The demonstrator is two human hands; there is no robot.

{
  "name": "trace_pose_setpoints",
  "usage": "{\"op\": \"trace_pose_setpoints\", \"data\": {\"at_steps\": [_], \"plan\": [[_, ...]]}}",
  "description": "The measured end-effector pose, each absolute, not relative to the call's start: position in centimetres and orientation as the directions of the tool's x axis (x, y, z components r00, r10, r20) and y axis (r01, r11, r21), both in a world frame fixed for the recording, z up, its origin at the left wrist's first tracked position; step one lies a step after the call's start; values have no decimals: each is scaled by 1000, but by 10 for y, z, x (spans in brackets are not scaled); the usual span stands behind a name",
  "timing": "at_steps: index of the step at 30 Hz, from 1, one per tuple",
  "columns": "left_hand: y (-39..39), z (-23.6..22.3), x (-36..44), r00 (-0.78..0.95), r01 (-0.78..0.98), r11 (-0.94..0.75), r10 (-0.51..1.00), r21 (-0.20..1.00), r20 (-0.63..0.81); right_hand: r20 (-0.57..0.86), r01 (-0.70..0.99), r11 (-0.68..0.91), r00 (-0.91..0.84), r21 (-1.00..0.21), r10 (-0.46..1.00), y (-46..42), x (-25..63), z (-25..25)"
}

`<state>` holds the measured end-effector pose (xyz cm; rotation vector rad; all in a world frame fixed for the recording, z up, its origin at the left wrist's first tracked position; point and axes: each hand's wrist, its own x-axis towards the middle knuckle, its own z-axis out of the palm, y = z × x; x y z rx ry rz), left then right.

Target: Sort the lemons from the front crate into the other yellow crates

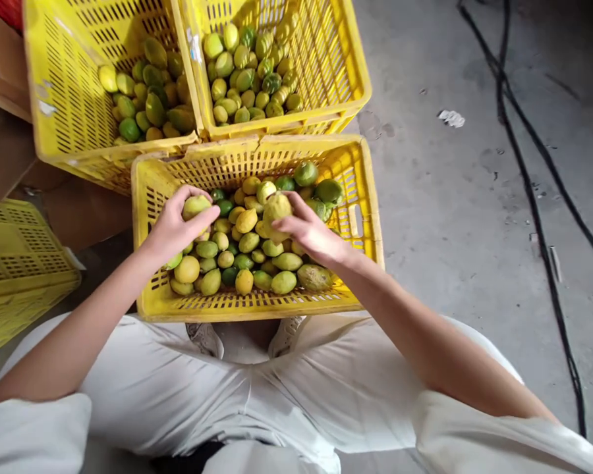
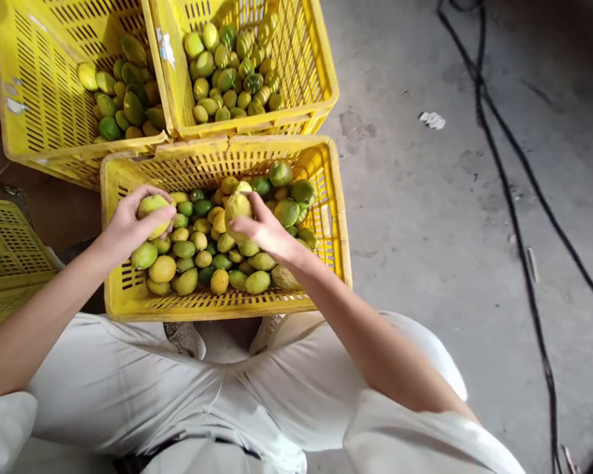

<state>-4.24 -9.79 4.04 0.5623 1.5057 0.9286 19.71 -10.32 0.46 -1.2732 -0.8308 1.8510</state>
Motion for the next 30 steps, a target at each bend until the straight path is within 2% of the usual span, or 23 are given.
{"op": "trace_pose_setpoints", "data": {"at_steps": [3, 5, 7, 10, 14, 20, 23, 27, 30], "plan": [[-103, 46, -37, -3, -252, 602, 782, 758, -623, -582, -479, -636, -279, -605, 764, -106, 190, 17], [-106, 47, -36, 39, -312, 629, 757, 712, -652, -635, -533, -670, -286, -517, 717, -109, 189, 20], [-110, 45, -36, 57, -303, 635, 756, 710, -652, -672, -529, -695, -281, -487, 685, -112, 189, 19], [-115, 41, -40, 61, -276, 620, 774, 735, -630, -681, -491, -696, -251, -524, 688, -119, 194, 13], [-122, 32, -50, 66, -365, 636, 746, 680, -662, -634, -411, -662, -226, -627, 740, -127, 200, 6], [-127, 26, -52, 7, -478, 670, 650, 568, -760, -720, -445, -716, -199, -538, 665, -124, 197, 8], [-128, 24, -48, 11, -437, 690, 645, 576, -764, -719, -462, -711, -199, -531, 666, -125, 196, 12], [-131, 21, -48, 86, -342, 690, 699, 638, -710, -670, -271, -731, -291, -627, 683, -130, 198, 8], [-134, 23, -50, 179, -302, 716, 691, 629, -701, -622, -68, -663, -285, -746, 729, -135, 200, -1]]}}
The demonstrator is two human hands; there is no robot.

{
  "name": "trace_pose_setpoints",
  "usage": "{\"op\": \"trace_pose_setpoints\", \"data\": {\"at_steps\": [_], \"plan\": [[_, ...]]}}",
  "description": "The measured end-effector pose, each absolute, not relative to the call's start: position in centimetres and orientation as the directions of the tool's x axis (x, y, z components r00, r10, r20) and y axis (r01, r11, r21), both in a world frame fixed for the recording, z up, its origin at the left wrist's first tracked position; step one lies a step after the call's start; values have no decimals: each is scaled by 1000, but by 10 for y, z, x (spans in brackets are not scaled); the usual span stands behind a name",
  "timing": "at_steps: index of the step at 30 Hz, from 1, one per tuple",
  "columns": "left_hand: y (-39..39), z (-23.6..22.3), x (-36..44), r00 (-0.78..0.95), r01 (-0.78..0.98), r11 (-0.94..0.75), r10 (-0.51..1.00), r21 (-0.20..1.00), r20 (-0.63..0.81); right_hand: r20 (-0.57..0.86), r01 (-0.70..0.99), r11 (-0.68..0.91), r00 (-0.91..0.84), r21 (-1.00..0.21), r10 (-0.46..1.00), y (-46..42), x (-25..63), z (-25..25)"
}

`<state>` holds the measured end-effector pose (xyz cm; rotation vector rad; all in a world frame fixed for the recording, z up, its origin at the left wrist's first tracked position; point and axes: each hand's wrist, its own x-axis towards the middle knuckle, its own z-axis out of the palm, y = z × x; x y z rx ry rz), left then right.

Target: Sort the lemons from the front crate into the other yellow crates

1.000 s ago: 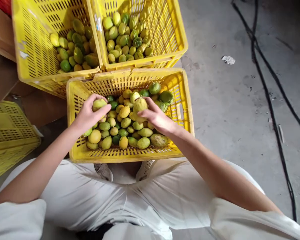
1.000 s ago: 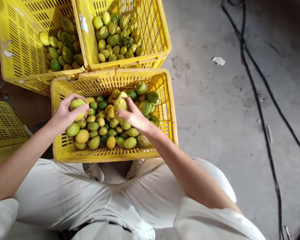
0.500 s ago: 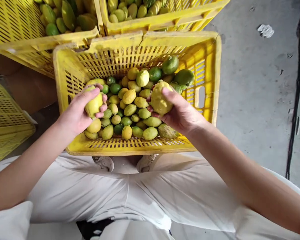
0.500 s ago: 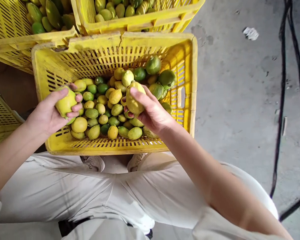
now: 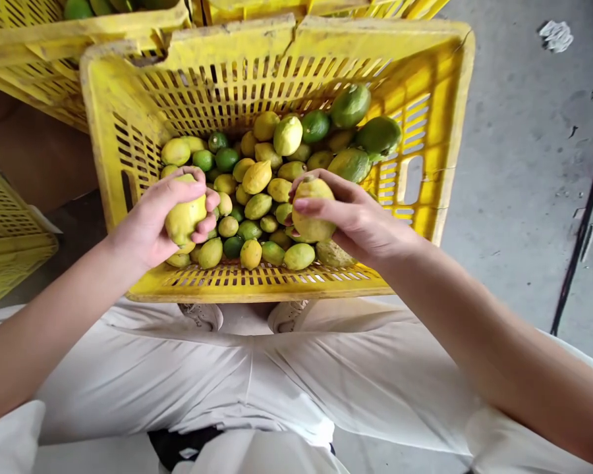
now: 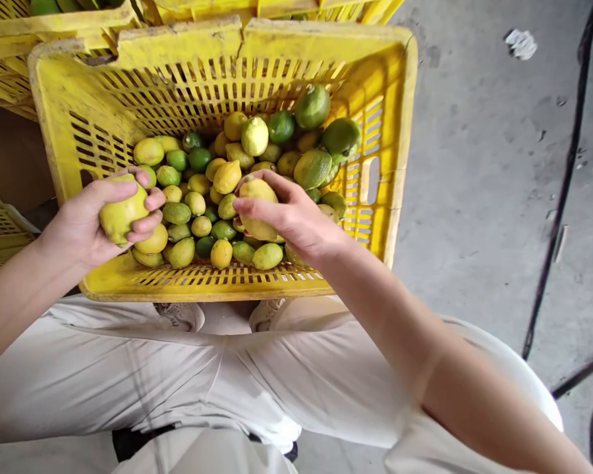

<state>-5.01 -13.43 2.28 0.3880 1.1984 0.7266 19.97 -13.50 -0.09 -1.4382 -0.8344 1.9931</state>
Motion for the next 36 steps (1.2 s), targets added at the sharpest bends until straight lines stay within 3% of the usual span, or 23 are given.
{"op": "trace_pose_setpoints", "data": {"at_steps": [5, 11, 16, 23, 29, 36], "plan": [[-138, 28, -46, 268, -316, 756, 651, 573, -711, -561, 135, -545, -248, -827, 790, -140, 196, -6], [-141, 21, -41, 303, -218, 727, 685, 652, -662, -601, -34, -645, -328, -763, 729, -142, 188, 3], [-142, 19, -35, 234, -294, 710, 703, 640, -672, -594, -160, -659, -316, -735, 740, -142, 182, 8], [-142, 25, -29, 241, -340, 727, 681, 596, -692, -630, -184, -698, -320, -692, 708, -141, 178, 13], [-147, 22, -31, 314, -231, 664, 742, 711, -592, -605, -234, -698, -364, -676, 708, -139, 181, 11], [-149, 25, -29, 283, -182, 663, 742, 726, -607, -641, -205, -727, -358, -655, 679, -141, 176, 21]]}}
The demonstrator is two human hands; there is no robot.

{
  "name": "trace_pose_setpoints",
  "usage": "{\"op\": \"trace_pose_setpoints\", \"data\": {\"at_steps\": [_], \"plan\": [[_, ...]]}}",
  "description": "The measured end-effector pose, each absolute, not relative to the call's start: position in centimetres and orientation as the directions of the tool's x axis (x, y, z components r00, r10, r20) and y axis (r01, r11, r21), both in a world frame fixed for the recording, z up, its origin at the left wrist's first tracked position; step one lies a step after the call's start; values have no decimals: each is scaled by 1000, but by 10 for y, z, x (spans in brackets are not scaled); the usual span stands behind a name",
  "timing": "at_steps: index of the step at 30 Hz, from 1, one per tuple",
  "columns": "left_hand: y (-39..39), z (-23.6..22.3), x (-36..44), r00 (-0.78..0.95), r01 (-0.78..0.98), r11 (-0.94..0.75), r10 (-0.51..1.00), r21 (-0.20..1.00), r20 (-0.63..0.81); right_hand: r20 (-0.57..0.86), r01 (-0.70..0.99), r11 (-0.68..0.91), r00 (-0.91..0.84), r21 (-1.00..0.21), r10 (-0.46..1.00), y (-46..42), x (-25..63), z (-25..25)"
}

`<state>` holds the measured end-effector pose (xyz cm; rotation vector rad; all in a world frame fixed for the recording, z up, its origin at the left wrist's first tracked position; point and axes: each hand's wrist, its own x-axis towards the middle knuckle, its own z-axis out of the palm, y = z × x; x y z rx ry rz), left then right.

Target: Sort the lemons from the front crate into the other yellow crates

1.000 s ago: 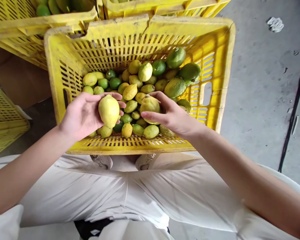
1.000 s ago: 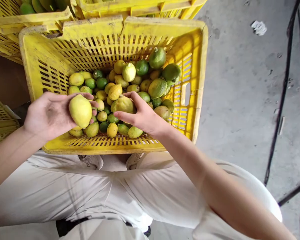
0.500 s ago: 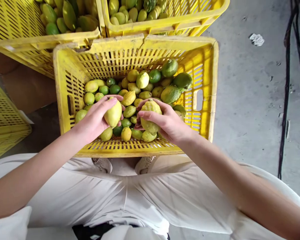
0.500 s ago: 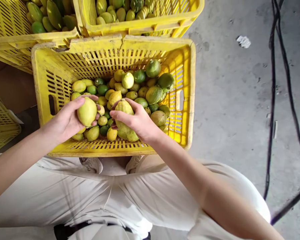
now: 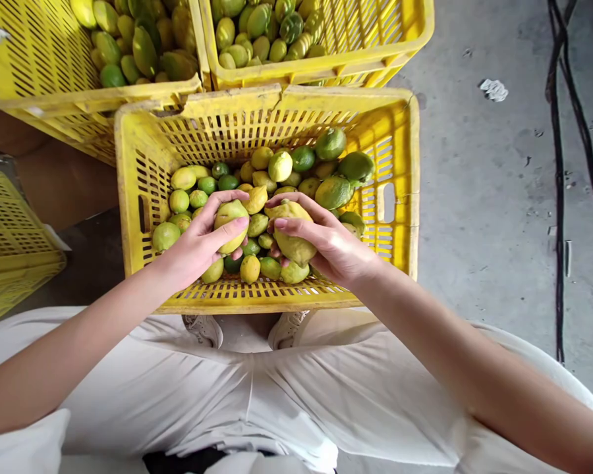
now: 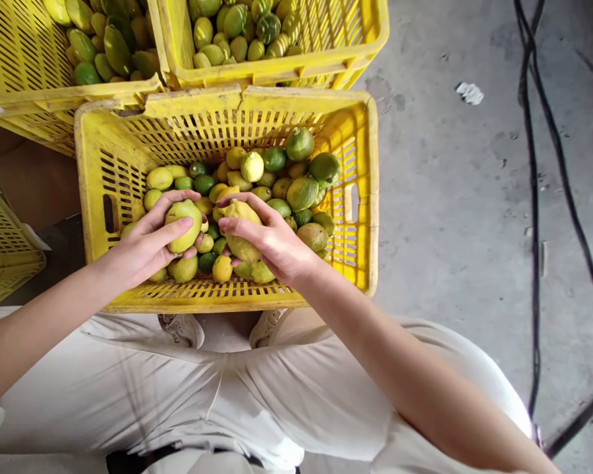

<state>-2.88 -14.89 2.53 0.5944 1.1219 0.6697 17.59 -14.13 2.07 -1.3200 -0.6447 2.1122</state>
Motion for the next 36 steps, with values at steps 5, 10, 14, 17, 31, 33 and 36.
{"op": "trace_pose_setpoints", "data": {"at_steps": [5, 10, 14, 17, 31, 33, 36], "plan": [[-150, 25, -29, 280, -150, 695, 712, 703, -644, -649, -158, -682, -219, -714, 729, -140, 178, 16], [-149, 28, -28, 215, -95, 609, 785, 787, -581, -658, -256, -700, -240, -667, 714, -137, 181, 17], [-144, 32, -28, 75, -97, 599, 801, 795, -594, -612, -264, -656, -238, -707, 754, -137, 181, 22], [-138, 34, -30, -36, -194, 622, 768, 758, -640, -591, -253, -632, -226, -733, 775, -136, 180, 26], [-133, 20, -42, -76, -14, 630, 774, 777, -629, -492, 245, -481, 20, -842, 871, -134, 191, -1], [-132, 20, -44, -60, 54, 593, 805, 804, -590, -555, 171, -548, 9, -819, 832, -132, 194, 2], [-131, 22, -45, -36, 138, 549, 835, 824, -550, -638, 77, -636, 7, -768, 770, -129, 196, 5]]}}
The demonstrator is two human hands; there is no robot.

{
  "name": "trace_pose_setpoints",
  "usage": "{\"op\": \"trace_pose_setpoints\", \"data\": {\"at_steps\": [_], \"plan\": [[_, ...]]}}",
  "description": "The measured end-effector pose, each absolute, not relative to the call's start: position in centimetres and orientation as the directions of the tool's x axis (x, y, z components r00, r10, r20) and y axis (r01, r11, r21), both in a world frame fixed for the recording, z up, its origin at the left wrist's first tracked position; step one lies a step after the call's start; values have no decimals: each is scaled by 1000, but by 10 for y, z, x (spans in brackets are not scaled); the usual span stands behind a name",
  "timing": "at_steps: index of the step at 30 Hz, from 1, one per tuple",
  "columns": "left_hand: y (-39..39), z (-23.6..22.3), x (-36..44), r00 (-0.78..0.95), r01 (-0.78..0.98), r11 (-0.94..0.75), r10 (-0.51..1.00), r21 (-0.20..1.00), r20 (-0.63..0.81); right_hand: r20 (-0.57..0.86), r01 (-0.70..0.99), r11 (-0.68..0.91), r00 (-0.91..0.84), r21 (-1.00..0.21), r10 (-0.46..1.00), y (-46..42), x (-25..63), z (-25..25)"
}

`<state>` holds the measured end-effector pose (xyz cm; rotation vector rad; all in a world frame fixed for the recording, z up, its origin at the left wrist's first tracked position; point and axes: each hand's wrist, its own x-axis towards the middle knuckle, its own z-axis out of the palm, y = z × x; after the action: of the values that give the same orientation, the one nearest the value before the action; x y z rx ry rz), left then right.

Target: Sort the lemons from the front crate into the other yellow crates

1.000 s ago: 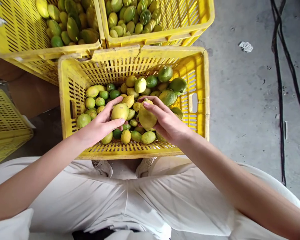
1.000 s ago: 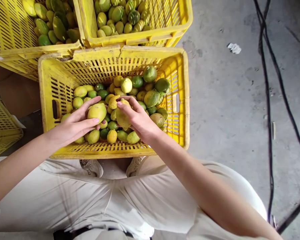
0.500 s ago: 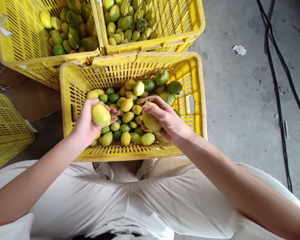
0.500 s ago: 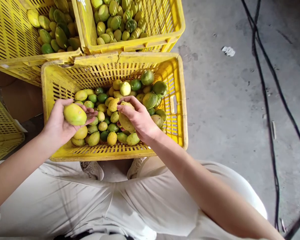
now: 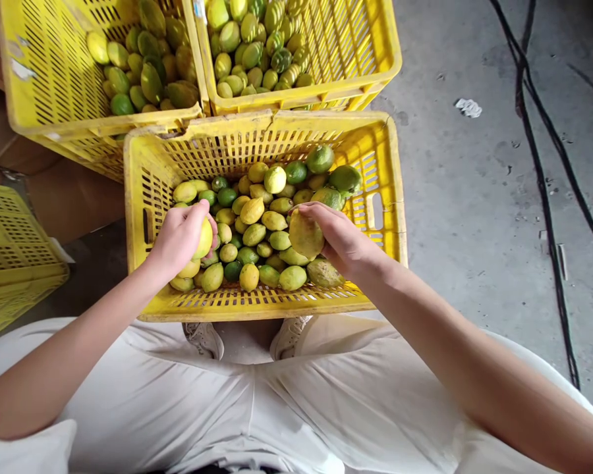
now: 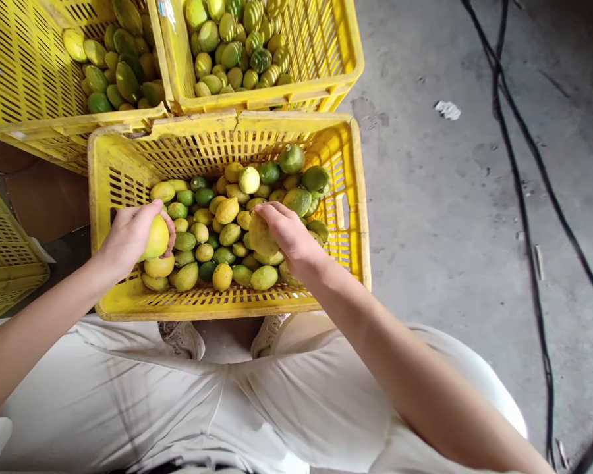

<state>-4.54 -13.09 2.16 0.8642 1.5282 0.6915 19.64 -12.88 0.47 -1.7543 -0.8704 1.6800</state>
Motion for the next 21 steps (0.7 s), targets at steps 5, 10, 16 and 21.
{"op": "trace_pose_setpoints", "data": {"at_steps": [5, 10, 16, 21], "plan": [[-130, 19, -44, -25, 173, 558, 826, 812, -563, -636, 150, -643, 99, -751, 766, -129, 192, 2], [-129, 12, -42, -4, 157, 646, 757, 747, -653, -572, 240, -569, 65, -786, 818, -128, 192, 2], [-121, 21, -44, 43, 52, 811, 581, 582, -813, -611, 98, -611, 36, -786, 791, -117, 204, 5], [-119, 28, -43, 69, 35, 786, 614, 617, -786, -615, -14, -616, 73, -788, 785, -115, 203, 10]]}}
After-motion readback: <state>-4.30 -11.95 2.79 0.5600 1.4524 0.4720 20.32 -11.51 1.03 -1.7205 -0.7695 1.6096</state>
